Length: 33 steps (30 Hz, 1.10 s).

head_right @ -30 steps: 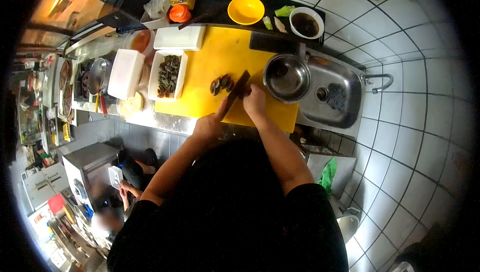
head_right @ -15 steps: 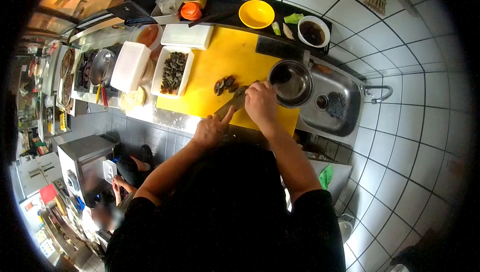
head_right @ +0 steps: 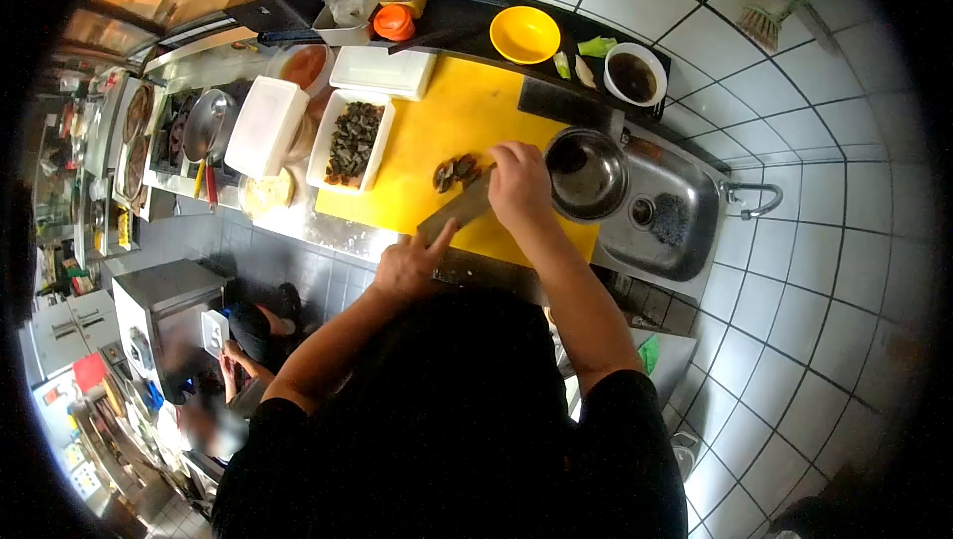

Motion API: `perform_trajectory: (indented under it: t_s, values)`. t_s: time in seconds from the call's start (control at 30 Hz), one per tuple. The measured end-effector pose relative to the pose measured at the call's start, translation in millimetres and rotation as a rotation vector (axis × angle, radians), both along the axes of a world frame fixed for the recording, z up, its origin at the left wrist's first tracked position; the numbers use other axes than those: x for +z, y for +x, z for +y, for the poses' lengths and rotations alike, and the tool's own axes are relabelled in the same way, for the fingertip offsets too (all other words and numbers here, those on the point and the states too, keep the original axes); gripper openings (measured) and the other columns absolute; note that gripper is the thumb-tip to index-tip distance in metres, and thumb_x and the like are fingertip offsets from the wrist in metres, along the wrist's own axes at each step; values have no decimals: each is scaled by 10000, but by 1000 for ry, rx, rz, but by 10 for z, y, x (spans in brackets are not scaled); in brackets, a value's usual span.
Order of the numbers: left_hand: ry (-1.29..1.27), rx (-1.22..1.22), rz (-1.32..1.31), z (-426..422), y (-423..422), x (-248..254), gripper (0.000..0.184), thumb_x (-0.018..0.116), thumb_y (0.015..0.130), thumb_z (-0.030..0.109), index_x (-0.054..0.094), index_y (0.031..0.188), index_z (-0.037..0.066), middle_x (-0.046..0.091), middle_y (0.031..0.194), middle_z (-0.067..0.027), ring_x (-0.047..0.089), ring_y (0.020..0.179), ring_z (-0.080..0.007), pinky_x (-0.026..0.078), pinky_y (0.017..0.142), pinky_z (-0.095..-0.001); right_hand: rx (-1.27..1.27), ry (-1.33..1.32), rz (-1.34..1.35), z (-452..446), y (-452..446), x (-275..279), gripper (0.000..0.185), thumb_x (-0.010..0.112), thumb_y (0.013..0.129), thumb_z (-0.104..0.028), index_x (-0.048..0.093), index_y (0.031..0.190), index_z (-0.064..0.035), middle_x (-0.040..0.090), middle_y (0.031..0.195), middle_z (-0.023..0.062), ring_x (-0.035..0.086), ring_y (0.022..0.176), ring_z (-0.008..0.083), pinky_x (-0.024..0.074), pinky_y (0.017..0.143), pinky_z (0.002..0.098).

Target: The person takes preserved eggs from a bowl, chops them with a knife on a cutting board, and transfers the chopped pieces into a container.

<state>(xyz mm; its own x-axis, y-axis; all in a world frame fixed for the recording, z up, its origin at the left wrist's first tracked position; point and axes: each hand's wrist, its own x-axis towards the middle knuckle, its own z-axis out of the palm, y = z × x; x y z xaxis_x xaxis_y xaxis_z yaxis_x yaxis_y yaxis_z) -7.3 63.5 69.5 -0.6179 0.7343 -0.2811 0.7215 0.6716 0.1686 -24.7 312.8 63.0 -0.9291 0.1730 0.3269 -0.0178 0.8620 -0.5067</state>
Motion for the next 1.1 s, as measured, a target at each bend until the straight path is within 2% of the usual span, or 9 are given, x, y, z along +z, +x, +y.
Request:
perform_trajectory:
  t_s: [0.07, 0.1, 0.2, 0.3, 0.4, 0.5, 0.7, 0.9, 1.1]
  values:
    - [49, 143, -60, -187, -23, 20, 809, 688, 879, 217, 349, 1613, 194, 663, 893, -135, 695, 819, -329, 586, 696, -449, -84, -94, 143, -29, 191, 52, 349, 665, 893, -43, 647, 1237, 17, 628, 1233, 198, 582, 1158, 406, 486, 1008, 485]
    - [113, 217, -41, -241, -25, 16, 790, 664, 885, 176, 354, 1612, 199, 665, 870, -141, 695, 780, -333, 583, 675, -457, -93, -144, 73, -76, 314, -74, 491, 653, 944, -92, 522, 1392, 61, 530, 1373, 280, 536, 1230, 461, 444, 1073, 529]
    - [247, 415, -9, -363, -69, -66, 763, 606, 889, 81, 370, 1604, 204, 679, 833, -160, 695, 696, -352, 575, 636, -481, -207, -160, -42, -411, 549, -800, 656, 670, 963, -203, 398, 1501, 56, 443, 1480, 325, 431, 1372, 499, 386, 1133, 548]
    - [255, 531, -30, -427, -120, -218, 754, 565, 865, 46, 397, 1586, 192, 719, 904, -201, 702, 714, -390, 568, 648, -509, -293, -26, -277, -677, 481, -1016, 870, 719, 934, -383, 308, 1528, 103, 342, 1544, 371, 333, 1438, 537, 319, 1178, 586]
    - [263, 534, -47, -460, -142, -166, 730, 571, 873, 46, 413, 1574, 179, 724, 910, -202, 702, 717, -394, 569, 652, -505, -313, -3, -246, -837, 225, -836, 987, 754, 873, -496, 318, 1527, 101, 333, 1558, 362, 313, 1449, 539, 307, 1180, 598]
    - [266, 525, -58, -477, -162, -114, 724, 575, 877, 42, 415, 1572, 169, 723, 919, -201, 702, 722, -397, 569, 657, -504, -377, -27, -329, -983, -83, -707, 1018, 772, 843, -514, 329, 1520, 104, 345, 1550, 362, 328, 1439, 536, 311, 1175, 609]
    - [290, 539, -48, -530, -170, -60, 723, 592, 871, 34, 420, 1565, 143, 724, 940, -199, 708, 746, -400, 569, 661, -501, -297, 44, -88, -1018, -322, -1152, 697, 755, 878, -386, 546, 1406, 18, 425, 1509, 296, 396, 1388, 504, 345, 1165, 572]
    - [342, 519, -16, -548, -182, -144, 705, 597, 859, 56, 469, 1543, 167, 691, 817, -148, 678, 650, -360, 553, 598, -487, 141, 29, -45, -580, -338, -1448, 437, 744, 888, -261, 681, 1277, -74, 492, 1466, 210, 427, 1392, 443, 337, 1182, 558]
    - [325, 531, -96, -483, -298, -273, 736, 605, 861, 49, 426, 1566, 162, 724, 926, -223, 707, 735, -404, 570, 662, -493, 264, 56, -140, -357, -313, -801, 571, 766, 883, -387, 620, 1337, -74, 501, 1473, 209, 461, 1365, 437, 385, 1155, 520]
